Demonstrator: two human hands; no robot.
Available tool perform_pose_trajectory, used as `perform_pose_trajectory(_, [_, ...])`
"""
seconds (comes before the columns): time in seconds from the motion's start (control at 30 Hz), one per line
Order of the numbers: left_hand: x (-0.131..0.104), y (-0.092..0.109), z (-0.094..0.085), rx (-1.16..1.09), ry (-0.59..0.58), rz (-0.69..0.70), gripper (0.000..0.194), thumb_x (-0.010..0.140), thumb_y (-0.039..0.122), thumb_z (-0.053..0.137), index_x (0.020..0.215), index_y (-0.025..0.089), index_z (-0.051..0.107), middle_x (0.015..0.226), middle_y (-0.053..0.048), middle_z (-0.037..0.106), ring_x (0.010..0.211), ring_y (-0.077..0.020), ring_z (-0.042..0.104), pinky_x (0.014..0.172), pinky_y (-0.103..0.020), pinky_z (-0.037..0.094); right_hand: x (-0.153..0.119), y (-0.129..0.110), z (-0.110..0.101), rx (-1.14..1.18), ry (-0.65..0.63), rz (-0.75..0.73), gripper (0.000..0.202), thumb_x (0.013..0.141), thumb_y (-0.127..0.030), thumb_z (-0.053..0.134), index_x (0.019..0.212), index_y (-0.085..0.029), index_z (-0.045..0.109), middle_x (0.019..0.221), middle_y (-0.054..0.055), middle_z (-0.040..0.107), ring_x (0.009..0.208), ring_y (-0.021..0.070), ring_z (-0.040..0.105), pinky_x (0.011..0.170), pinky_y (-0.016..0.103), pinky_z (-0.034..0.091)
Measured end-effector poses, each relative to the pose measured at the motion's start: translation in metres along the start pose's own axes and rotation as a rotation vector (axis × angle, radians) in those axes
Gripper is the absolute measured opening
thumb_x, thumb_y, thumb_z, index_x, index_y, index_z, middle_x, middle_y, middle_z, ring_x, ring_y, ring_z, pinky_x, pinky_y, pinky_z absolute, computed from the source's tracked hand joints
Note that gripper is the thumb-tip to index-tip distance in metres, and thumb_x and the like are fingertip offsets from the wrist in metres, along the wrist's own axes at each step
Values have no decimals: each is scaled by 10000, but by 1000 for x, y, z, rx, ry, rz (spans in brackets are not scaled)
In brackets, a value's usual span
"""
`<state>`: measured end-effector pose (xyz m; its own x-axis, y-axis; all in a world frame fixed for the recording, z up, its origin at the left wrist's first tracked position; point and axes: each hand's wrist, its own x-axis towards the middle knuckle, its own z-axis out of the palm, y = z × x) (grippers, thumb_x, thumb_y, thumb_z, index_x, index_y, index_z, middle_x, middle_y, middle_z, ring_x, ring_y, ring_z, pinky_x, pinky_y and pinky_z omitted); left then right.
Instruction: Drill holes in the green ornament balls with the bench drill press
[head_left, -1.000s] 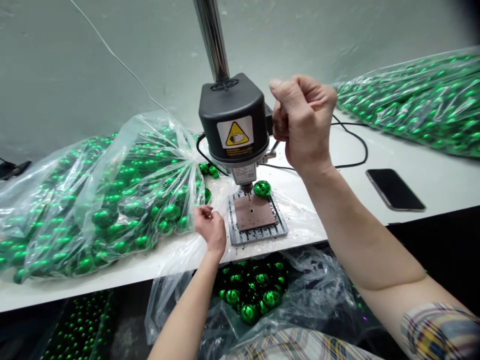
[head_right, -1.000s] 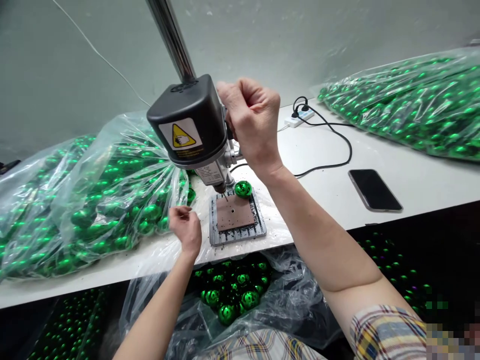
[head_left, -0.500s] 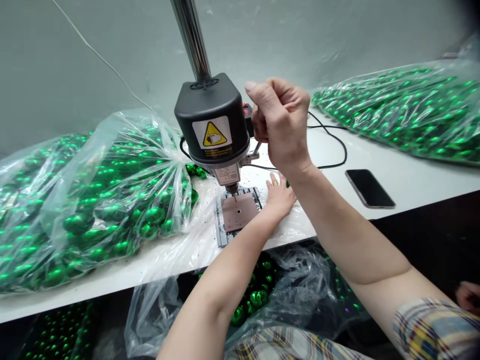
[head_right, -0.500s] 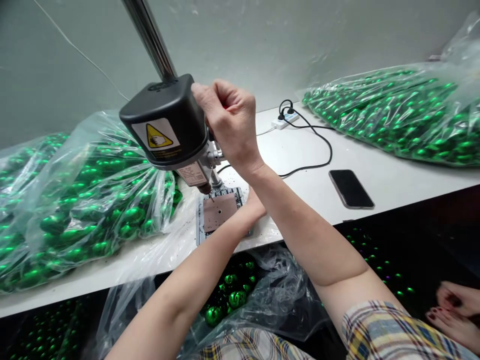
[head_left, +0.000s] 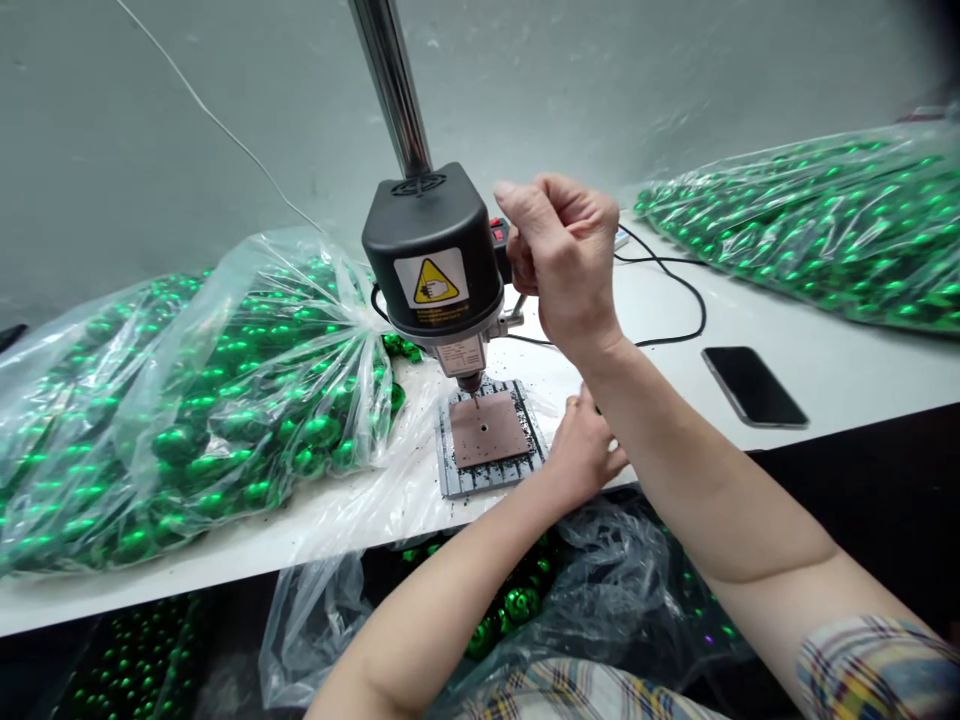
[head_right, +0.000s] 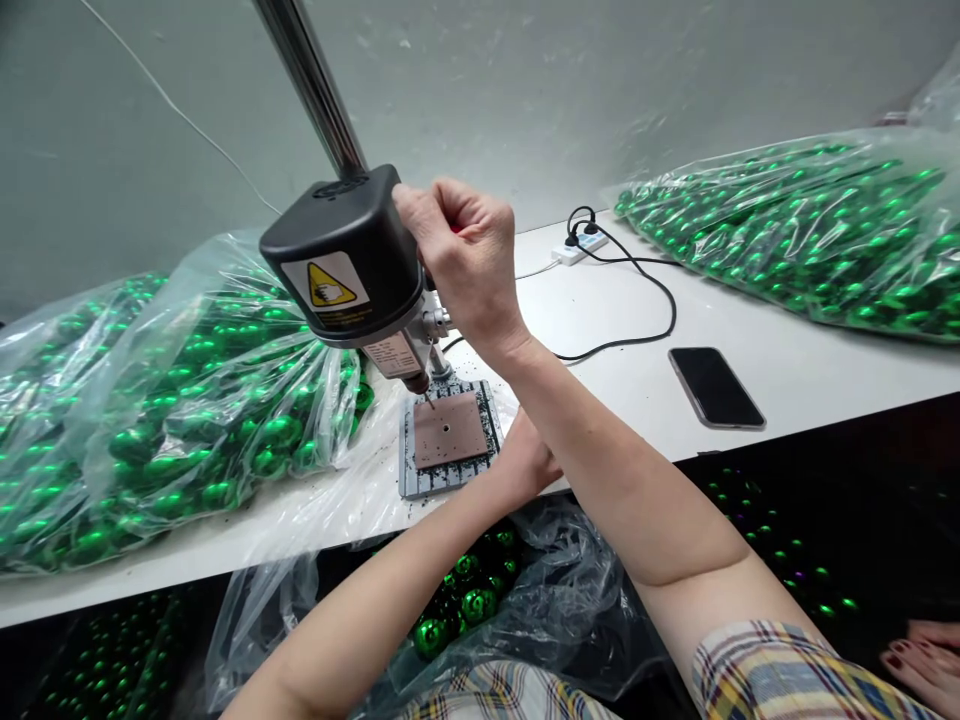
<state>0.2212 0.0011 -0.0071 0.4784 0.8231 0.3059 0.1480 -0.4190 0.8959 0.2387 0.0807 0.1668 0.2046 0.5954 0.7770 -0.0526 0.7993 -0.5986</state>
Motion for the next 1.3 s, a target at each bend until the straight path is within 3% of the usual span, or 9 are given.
perform_pose_trajectory(0.07, [-29, 14, -15, -162, 60, -133, 217, 712, 213, 751, 911, 204, 664, 1134, -127, 617, 1078, -310, 609, 974, -510, 529, 0, 1, 0, -2, -7, 5, 637, 882, -692, 574, 594, -229, 245, 521, -43, 307, 463, 83, 276, 406, 268, 285])
perform_pose_trajectory(0.23, [-86, 28, -75, -952, 173, -628, 316, 826, 396, 706, 1022, 190, 568, 1068, -133, 698, 1011, -323, 715, 964, -591, 566, 1, 2, -2, -5, -27, -4, 628, 891, -695, 559, 602, -230, 251, 516, -47, 323, 454, 75, 289, 403, 256, 291])
perform_pose_trajectory(0.37, [-107, 30, -114, -1109, 320, -732, 325, 869, 387, 682, 1087, 161, 595, 1155, -142, 714, 1124, -318, 705, 1059, -507, 551, 0, -2, -2, 51, -4, 41, 624, 857, -665, 641, 576, -235, 288, 471, -57, 325, 408, 73, 278, 369, 262, 252])
perform_pose_trajectory(0.5, [-113, 32, -133, -1210, 552, -749, 292, 933, 277, 624, 1194, 152, 577, 1226, -138, 704, 1209, -302, 673, 1021, -438, 588, -4, -10, 1, 108, 58, 65, 578, 852, -544, 718, 542, -233, 342, 436, -58, 348, 365, 79, 287, 347, 268, 202])
perform_pose_trajectory(0.6, [-112, 31, -141, -1219, 662, -692, 318, 946, 238, 610, 1248, 153, 559, 1237, -149, 702, 1233, -319, 658, 1010, -487, 594, -5, -12, 2, 141, 77, 52, 581, 843, -494, 746, 519, -229, 343, 420, -57, 350, 347, 76, 274, 344, 275, 176])
perform_pose_trajectory(0.77, [-111, 18, -159, -1147, 606, -717, 324, 886, 209, 674, 1194, 144, 599, 1149, -141, 723, 1132, -308, 709, 856, -370, 642, -4, -8, 0, 131, 68, 55, 602, 813, -535, 764, 517, -231, 337, 408, -58, 347, 334, 74, 253, 339, 288, 165])
perform_pose_trajectory(0.93, [-103, -2, -172, -960, 700, -509, 407, 781, 275, 813, 1121, 198, 604, 1100, -69, 726, 995, -227, 737, 867, -343, 610, -3, -8, -2, 93, 56, 78, 591, 811, -548, 758, 517, -237, 352, 408, -55, 367, 346, 89, 285, 339, 294, 215])
perform_pose_trajectory(1.1, [-90, -26, -164, -618, 734, -427, 617, 623, 368, 919, 1110, 203, 578, 942, -28, 733, 809, -153, 700, 763, -288, 552, -2, -10, -2, 125, 42, 56, 595, 776, -571, 779, 498, -245, 366, 404, -51, 363, 332, 102, 273, 327, 311, 209])
perform_pose_trajectory(1.3, [-75, -41, -145, -375, 663, -342, 572, 650, 419, 885, 1075, 204, 566, 900, -18, 730, 834, -140, 675, 819, -275, 497, -3, -14, 0, 141, 71, 76, 554, 777, -454, 799, 482, -250, 378, 391, -49, 395, 318, 105, 275, 324, 316, 190])
